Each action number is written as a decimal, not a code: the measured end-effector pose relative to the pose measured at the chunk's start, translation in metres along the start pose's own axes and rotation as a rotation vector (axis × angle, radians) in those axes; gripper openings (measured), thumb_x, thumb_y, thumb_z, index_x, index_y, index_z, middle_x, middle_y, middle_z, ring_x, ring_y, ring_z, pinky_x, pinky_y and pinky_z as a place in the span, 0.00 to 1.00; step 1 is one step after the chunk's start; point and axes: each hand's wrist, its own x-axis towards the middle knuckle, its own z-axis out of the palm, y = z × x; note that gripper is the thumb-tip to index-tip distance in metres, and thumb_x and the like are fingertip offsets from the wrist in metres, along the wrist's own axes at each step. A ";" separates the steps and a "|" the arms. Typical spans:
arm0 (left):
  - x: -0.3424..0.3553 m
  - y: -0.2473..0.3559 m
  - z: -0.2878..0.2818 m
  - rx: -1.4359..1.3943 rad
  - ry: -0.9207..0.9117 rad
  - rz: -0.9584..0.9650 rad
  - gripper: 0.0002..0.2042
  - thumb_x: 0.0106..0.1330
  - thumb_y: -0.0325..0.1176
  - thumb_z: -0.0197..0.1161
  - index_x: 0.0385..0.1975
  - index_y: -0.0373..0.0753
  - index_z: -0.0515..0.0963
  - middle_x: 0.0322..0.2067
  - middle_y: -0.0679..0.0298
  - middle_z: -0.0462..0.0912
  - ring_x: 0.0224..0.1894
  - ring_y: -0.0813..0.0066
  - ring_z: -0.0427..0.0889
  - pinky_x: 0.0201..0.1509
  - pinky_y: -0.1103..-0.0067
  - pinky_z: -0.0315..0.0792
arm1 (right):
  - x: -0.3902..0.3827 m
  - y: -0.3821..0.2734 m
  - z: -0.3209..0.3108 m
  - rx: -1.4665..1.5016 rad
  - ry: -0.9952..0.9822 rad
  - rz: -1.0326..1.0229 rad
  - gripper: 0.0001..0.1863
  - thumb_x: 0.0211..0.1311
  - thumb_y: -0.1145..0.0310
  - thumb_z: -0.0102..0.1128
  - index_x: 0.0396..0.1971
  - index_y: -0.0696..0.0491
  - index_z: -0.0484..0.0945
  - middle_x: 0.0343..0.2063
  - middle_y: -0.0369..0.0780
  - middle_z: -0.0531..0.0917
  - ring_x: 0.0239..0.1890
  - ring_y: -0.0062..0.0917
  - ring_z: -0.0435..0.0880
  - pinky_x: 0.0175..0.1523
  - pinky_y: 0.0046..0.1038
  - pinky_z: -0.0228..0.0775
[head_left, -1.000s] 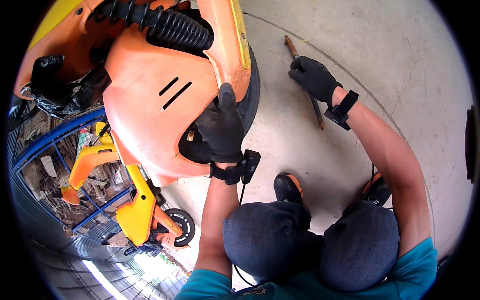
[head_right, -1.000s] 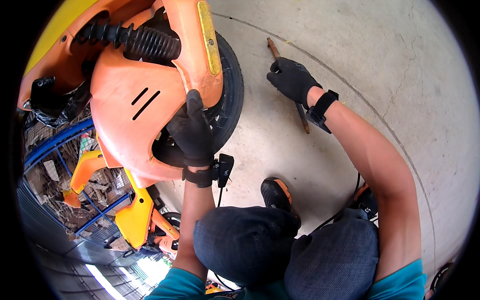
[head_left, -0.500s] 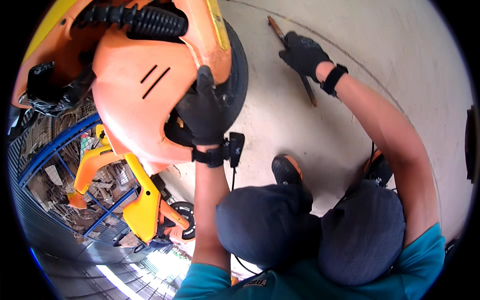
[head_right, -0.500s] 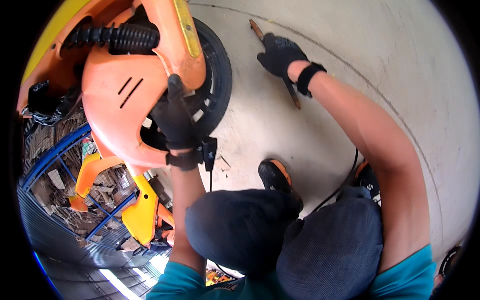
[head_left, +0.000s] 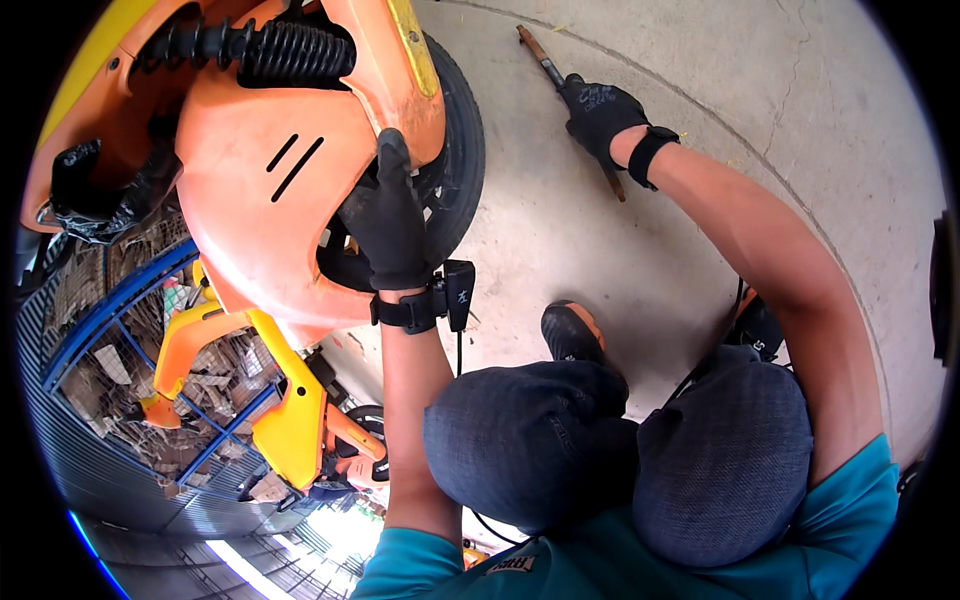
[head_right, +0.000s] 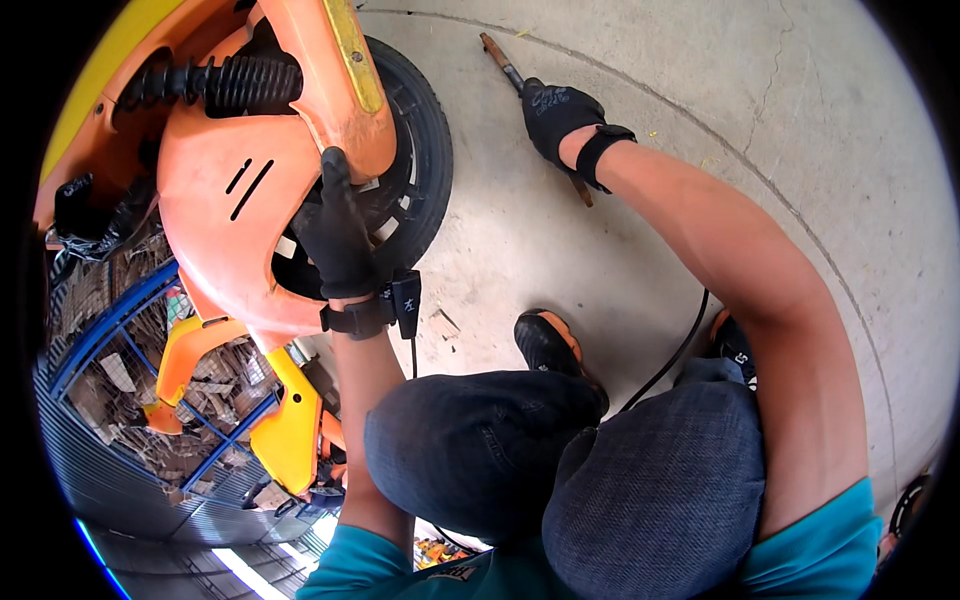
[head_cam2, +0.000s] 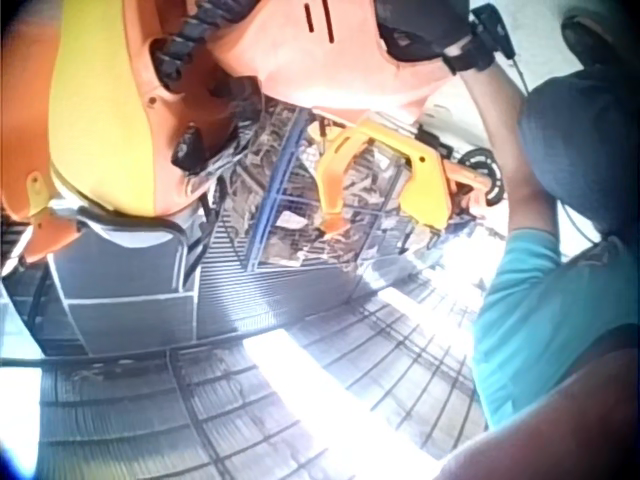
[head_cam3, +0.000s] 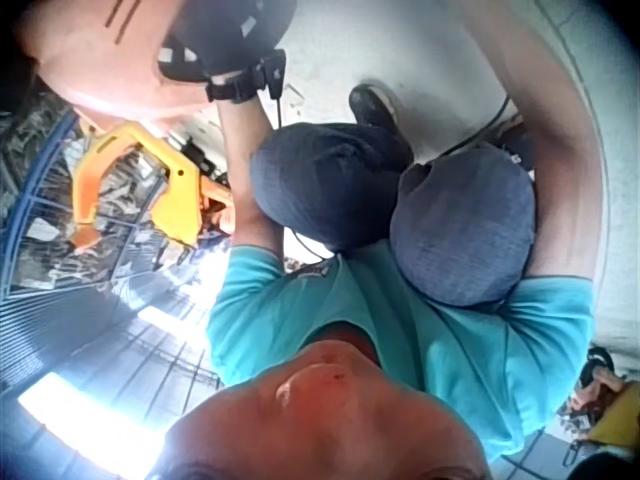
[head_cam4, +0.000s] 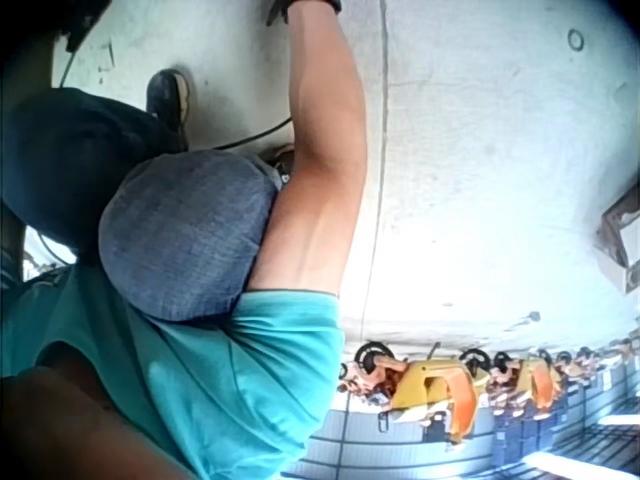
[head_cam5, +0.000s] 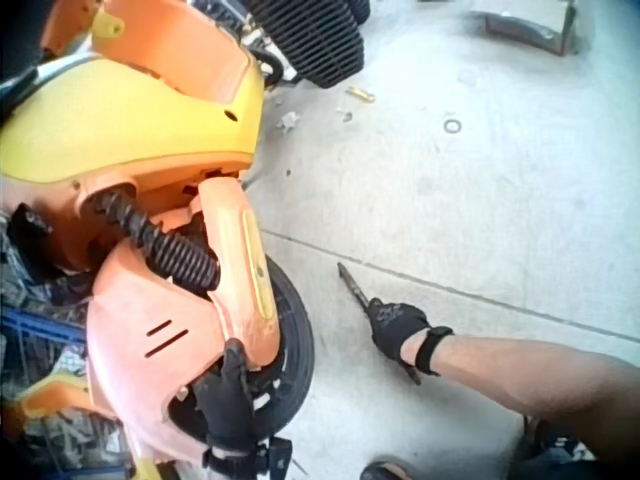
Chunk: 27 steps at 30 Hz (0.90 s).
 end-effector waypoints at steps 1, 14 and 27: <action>0.000 -0.002 0.002 -0.073 0.004 -0.035 0.17 0.62 0.34 0.67 0.46 0.30 0.75 0.42 0.63 0.79 0.42 0.78 0.76 0.46 0.79 0.72 | 0.001 0.001 0.004 -0.006 0.001 0.010 0.17 0.57 0.68 0.54 0.45 0.57 0.67 0.36 0.49 0.81 0.41 0.42 0.82 0.44 0.40 0.73; 0.014 -0.001 0.016 -0.167 -0.009 0.100 0.18 0.64 0.35 0.65 0.48 0.28 0.74 0.43 0.62 0.79 0.43 0.77 0.76 0.48 0.79 0.71 | -0.001 0.001 0.000 0.040 0.067 -0.043 0.10 0.58 0.73 0.48 0.40 0.58 0.70 0.33 0.50 0.82 0.38 0.43 0.83 0.42 0.41 0.75; 0.018 -0.011 0.011 -0.122 -0.045 0.042 0.13 0.65 0.34 0.64 0.42 0.30 0.77 0.36 0.65 0.81 0.37 0.80 0.77 0.43 0.82 0.72 | -0.004 0.000 -0.006 0.057 0.026 -0.019 0.11 0.59 0.73 0.50 0.41 0.56 0.71 0.35 0.49 0.83 0.41 0.43 0.83 0.44 0.40 0.74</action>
